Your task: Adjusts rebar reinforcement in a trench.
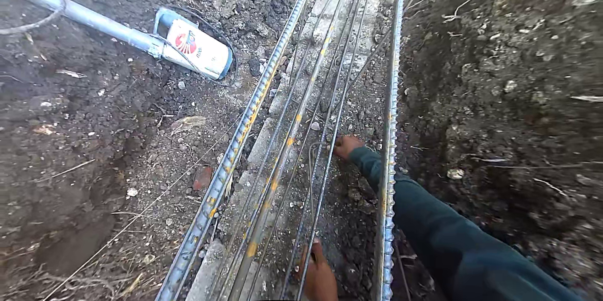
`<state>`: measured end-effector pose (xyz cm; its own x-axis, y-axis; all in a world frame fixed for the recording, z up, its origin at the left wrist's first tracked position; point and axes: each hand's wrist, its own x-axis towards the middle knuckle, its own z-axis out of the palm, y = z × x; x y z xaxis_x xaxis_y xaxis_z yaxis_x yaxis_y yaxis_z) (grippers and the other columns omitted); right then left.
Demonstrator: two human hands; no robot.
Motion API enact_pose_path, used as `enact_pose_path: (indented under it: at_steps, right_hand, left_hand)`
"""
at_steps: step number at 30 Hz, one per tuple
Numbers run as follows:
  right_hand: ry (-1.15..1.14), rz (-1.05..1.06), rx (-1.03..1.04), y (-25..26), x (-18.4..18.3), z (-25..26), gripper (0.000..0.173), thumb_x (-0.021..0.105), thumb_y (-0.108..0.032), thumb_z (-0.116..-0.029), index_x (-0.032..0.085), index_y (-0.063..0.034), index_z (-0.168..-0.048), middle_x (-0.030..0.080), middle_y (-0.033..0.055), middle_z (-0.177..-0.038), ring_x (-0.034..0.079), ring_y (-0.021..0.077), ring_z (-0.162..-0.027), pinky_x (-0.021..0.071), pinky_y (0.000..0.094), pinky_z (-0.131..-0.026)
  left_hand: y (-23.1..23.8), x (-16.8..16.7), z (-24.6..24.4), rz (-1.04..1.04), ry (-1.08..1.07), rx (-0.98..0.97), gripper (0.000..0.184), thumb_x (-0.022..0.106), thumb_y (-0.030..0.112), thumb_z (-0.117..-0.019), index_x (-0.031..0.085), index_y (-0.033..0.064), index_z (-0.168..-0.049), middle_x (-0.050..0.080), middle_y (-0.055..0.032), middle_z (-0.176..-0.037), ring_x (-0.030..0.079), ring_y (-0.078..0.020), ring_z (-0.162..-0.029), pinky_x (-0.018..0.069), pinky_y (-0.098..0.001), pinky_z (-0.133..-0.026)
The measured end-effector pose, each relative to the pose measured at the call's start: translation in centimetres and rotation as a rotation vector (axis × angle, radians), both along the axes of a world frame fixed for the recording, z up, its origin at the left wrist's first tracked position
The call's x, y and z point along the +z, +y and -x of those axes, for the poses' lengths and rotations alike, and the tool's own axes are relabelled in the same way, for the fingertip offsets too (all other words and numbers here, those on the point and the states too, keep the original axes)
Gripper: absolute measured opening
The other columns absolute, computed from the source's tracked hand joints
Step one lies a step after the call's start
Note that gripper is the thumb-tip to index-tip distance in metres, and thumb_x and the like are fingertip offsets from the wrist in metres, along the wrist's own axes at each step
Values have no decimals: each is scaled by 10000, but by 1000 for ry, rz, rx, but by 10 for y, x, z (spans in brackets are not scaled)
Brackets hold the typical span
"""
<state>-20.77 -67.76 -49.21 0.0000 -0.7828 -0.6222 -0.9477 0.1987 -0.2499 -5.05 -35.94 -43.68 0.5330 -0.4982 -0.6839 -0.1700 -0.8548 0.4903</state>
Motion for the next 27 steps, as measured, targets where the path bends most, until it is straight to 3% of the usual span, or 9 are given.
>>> enact_pose_path:
  at_steps: [4, 10, 17, 21, 27]
  right_hand:
    - [-6, 6, -19, 0, -4, 3, 420, 622, -496, -987, 767, -118, -1100, 733, 188, -1134, 667, 398, -1144, 481, 672, -989]
    - [-9, 14, -39, 3, -11, -1, 431, 625, -505, -990, 767, -113, -1097, 736, 189, -1121, 672, 400, -1129, 495, 670, -966]
    - [-57, 19, -43, 3, -16, 12, 480, 623, -524, -992, 756, -70, -1072, 735, 198, -1088, 683, 389, -1101, 503, 651, -974]
    - [-89, 64, -69, 3, -34, 23, 451, 642, -516, -983, 771, -87, -1036, 743, 188, -1041, 692, 381, -1058, 509, 643, -953]
    - [-112, 116, -68, 4, -49, 32, 412, 642, -514, -982, 781, -127, -1000, 756, 155, -991, 702, 371, -1027, 502, 659, -940]
  left_hand:
    - [-2, 6, 0, 23, 27, -13, 503, 478, 423, -1082, 753, 4, -1060, 722, -221, -970, 677, -380, -971, 481, -638, -882]
    - [-3, 5, -2, 20, 71, -5, 533, 452, 439, -1088, 736, -11, -1095, 711, -228, -983, 670, -370, -967, 484, -625, -887]
    - [-3, 16, 2, 104, 72, -81, 458, 471, 365, -1087, 691, 4, -910, 614, -126, -731, 601, -278, -712, 479, -534, -694]
    - [-4, 14, 3, 107, 82, -139, 464, 455, 355, -1092, 712, -21, -1003, 666, -182, -821, 646, -333, -807, 500, -589, -772]
    - [-4, 5, -3, 104, 167, -124, 460, 427, 343, -1106, 685, -32, -1038, 617, -155, -783, 591, -283, -733, 494, -530, -728]
